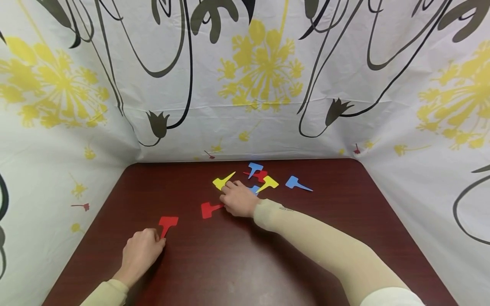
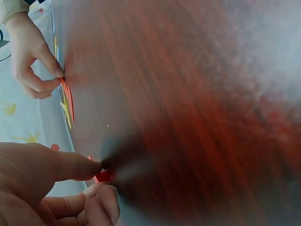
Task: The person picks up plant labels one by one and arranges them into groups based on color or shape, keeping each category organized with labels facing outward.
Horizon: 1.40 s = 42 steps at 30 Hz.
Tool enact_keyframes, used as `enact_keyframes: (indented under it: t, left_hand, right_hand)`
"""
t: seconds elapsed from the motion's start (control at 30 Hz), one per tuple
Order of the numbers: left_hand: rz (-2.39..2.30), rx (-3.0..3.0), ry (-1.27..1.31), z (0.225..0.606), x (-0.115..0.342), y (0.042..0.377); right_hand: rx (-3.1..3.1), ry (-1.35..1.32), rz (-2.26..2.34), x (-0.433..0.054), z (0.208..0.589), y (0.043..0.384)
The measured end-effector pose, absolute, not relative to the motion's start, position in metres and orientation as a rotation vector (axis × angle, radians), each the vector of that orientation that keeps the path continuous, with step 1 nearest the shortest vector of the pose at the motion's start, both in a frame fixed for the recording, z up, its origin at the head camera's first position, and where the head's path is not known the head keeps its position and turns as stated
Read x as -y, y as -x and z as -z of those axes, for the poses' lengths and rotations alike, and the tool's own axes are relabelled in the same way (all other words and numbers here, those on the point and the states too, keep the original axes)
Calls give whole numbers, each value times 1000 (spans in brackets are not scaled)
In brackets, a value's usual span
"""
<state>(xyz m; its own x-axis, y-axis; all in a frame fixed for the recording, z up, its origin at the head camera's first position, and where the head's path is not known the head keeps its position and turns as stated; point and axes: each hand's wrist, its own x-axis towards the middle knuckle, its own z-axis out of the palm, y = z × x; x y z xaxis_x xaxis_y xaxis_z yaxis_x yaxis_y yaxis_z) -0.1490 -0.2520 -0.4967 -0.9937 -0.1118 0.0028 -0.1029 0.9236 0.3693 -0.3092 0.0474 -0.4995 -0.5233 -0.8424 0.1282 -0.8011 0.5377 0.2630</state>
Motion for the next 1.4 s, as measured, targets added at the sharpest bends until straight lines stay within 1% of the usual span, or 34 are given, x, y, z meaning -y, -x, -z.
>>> enact_keyframes:
  t: [0.3,0.83,1.07,1.17,1.4]
  left_hand:
    - [600,3075,-181,499,248,162]
    - [594,3041,-134,500,244,172]
    - [572,3045,-142,494,248,170]
    - [533,2983,-56,492,254,172]
    - [414,2859,309,498,280,182]
  right_hand:
    - [2502,-1379,246,-48,504,313]
    - [2504,-1381,244,-48,499,309]
    - [2470,-1387,224,-48,497,306]
    - [2459,-1369,221,-49,496,305]
    - [2424,-1353,180,-50,495,303]
